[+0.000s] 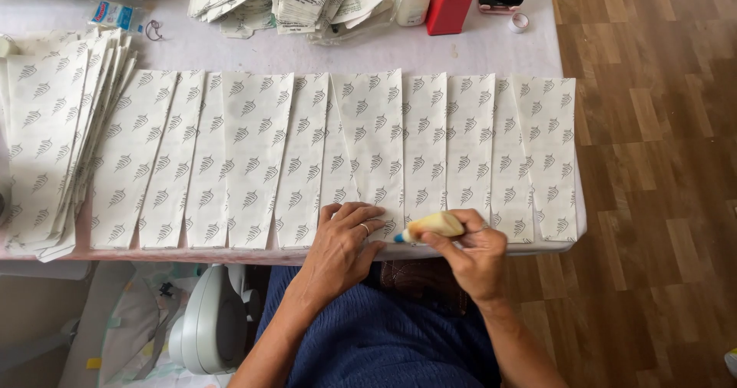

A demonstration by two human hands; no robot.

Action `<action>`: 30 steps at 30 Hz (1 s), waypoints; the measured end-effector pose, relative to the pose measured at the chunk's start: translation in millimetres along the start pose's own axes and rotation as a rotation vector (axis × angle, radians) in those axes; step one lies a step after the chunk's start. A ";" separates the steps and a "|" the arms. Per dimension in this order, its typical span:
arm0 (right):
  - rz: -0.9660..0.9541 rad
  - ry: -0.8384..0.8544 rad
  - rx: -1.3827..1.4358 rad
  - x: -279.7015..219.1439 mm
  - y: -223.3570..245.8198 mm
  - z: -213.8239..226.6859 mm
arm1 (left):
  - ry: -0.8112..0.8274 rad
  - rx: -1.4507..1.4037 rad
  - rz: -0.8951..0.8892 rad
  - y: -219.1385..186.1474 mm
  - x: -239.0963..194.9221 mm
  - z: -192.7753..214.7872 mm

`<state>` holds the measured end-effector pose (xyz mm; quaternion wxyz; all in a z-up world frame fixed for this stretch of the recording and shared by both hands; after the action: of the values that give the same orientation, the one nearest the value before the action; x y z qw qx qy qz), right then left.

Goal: The person is laying out paper bag components on a table, applying glue to the edges using a small applicator, and then stacking the glued pieces together.

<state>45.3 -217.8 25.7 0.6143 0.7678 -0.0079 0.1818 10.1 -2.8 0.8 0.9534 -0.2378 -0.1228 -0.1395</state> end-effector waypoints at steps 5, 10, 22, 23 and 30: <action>0.001 -0.030 0.016 -4.5 -2.0 18.8 | -0.037 -0.002 0.028 0.7 -1.4 -10.8; -0.003 -0.019 0.027 -9.1 -14.8 3.7 | -0.058 0.003 0.053 -1.5 0.7 -6.8; 0.004 -0.041 0.006 -15.4 -20.3 26.3 | -0.081 0.028 0.028 -1.1 0.0 -5.4; -0.014 -0.074 0.026 -14.0 -12.7 24.7 | -0.102 -0.020 0.003 -2.0 0.6 -1.0; -0.018 -0.101 0.086 -11.3 -11.8 12.7 | -0.158 0.145 0.002 42.8 -17.1 28.7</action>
<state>41.0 -229.3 9.0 0.5811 0.8018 -0.0244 0.1374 3.3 51.0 2.3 0.9556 -0.1785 -0.2071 -0.1102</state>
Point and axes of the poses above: each hand's wrist, its own x-axis towards the middle knuckle, its own z-axis out of the back of the hand, y = z × x, the point moved 1 cm from there along x, towards the middle knuckle, and after that the axes turned 15 degrees about x, right-handed, at the moved point
